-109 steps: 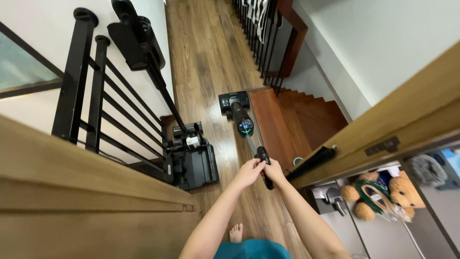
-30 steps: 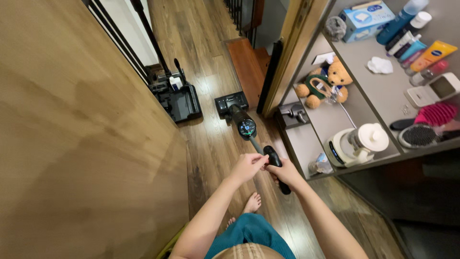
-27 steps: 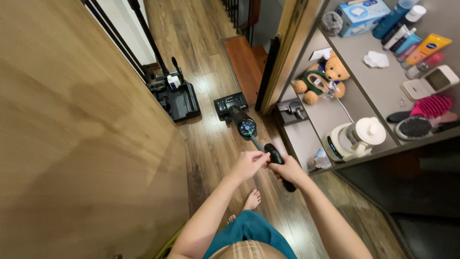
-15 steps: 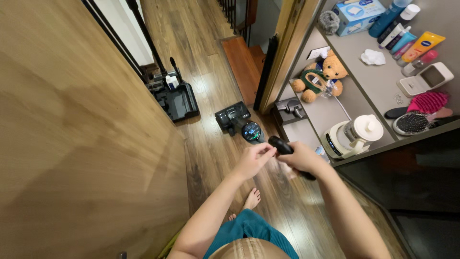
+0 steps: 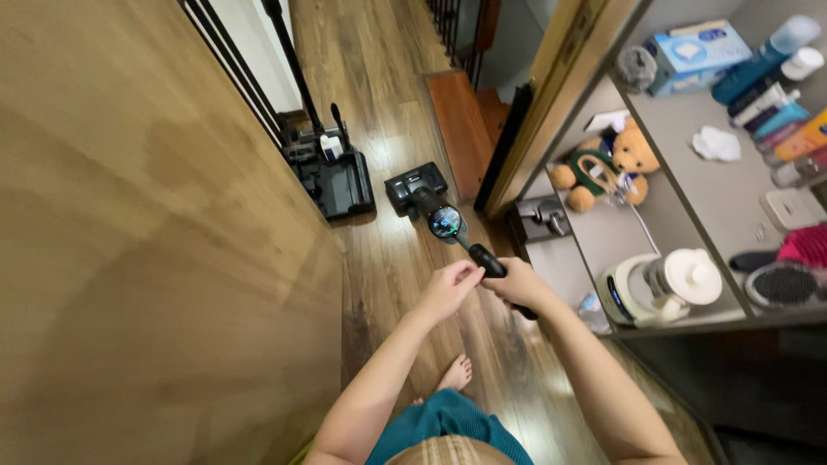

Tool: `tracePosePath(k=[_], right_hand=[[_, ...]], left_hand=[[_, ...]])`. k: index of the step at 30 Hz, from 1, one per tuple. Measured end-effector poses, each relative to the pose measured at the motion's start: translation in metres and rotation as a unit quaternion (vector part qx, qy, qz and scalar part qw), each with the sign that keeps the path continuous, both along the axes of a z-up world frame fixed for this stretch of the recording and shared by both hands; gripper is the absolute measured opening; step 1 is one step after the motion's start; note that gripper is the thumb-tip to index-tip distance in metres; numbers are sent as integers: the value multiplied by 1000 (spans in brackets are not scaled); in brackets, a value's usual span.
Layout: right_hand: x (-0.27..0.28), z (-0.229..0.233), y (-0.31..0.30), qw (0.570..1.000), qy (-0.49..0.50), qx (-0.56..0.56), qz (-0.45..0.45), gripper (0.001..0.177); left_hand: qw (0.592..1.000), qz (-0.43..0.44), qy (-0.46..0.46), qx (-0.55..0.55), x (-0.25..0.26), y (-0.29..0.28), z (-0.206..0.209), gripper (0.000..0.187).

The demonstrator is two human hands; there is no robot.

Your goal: The person uses a cordless stick vacuum to clean a wooden floor in a narrow hallway. They move the vacuum back and forth along the floor, navigating around a stationary upright vacuum cleaner and a staircase railing.

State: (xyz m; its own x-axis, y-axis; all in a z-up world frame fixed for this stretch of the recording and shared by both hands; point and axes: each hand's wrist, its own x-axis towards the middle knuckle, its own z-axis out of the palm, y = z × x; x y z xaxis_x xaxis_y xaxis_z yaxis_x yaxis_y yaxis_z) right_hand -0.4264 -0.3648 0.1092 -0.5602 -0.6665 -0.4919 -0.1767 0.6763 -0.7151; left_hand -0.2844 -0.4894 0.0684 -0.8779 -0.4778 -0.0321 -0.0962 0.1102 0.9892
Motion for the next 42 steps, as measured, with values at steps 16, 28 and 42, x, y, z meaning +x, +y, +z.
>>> tracePosePath(k=[16, 28, 42], right_hand=[[-83, -116, -188, 992, -74, -96, -31, 20], [-97, -165, -316, 977, -127, -156, -69, 18], [-103, -168, -348, 968, -131, -169, -129, 10]], left_hand=[[992, 108, -50, -49, -86, -126, -107, 57], [986, 128, -72, -82, -110, -260, -174, 52], [993, 61, -93, -35, -107, -320, -105, 47]])
